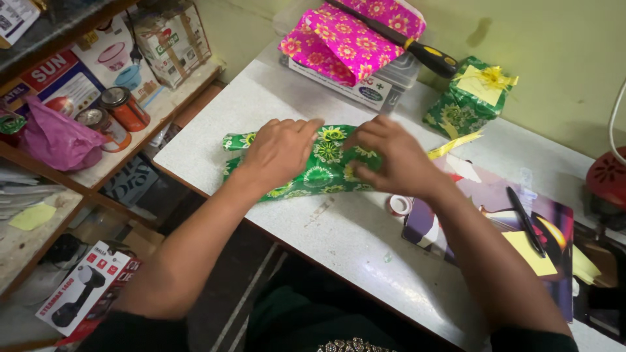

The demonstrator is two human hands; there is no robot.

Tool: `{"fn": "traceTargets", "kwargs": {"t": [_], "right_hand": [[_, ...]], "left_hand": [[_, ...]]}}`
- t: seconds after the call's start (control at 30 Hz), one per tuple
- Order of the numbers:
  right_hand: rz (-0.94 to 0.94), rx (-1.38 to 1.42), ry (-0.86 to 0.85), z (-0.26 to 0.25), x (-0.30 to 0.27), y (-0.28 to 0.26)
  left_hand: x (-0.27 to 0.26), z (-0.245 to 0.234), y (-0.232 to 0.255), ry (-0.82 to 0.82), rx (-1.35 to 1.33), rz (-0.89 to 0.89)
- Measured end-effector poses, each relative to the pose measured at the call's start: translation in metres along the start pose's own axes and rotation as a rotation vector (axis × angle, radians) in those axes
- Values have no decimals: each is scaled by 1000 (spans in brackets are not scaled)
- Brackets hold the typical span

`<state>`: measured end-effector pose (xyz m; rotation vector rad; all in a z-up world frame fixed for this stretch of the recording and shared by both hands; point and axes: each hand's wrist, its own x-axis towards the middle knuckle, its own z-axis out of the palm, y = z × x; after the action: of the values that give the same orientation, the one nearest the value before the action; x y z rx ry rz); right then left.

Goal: The person wraps a gift using green floral wrapping paper. They fold the paper around the item, apply clear tape to secure the edges, and use scissors to cut the tape. The process includes folding, taping, and trimming to complete the wrapping.

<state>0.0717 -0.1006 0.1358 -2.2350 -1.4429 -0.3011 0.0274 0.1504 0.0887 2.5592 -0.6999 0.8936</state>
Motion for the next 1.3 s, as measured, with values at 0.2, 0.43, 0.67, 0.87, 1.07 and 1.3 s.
{"fn": "traceTargets", "kwargs": {"t": [0.2, 0.43, 0.67, 0.87, 1.07, 1.3], "right_hand": [[39, 100, -53, 14, 12, -15], [-23, 107, -73, 18, 11, -10], [-61, 796, -504, -17, 4, 7], [256, 646, -269, 10, 35, 17], [376, 363, -345, 23, 60, 25], [354, 353, -472, 16, 71, 37]], "left_hand": [[-9, 0, 13, -132, 55, -109], [-10, -2, 23, -205, 132, -127], [-13, -8, 27, -192, 55, -156], [-16, -5, 26, -160, 9, -184], [-18, -5, 25, -148, -16, -211], [-17, -5, 24, -174, -24, -236]]}}
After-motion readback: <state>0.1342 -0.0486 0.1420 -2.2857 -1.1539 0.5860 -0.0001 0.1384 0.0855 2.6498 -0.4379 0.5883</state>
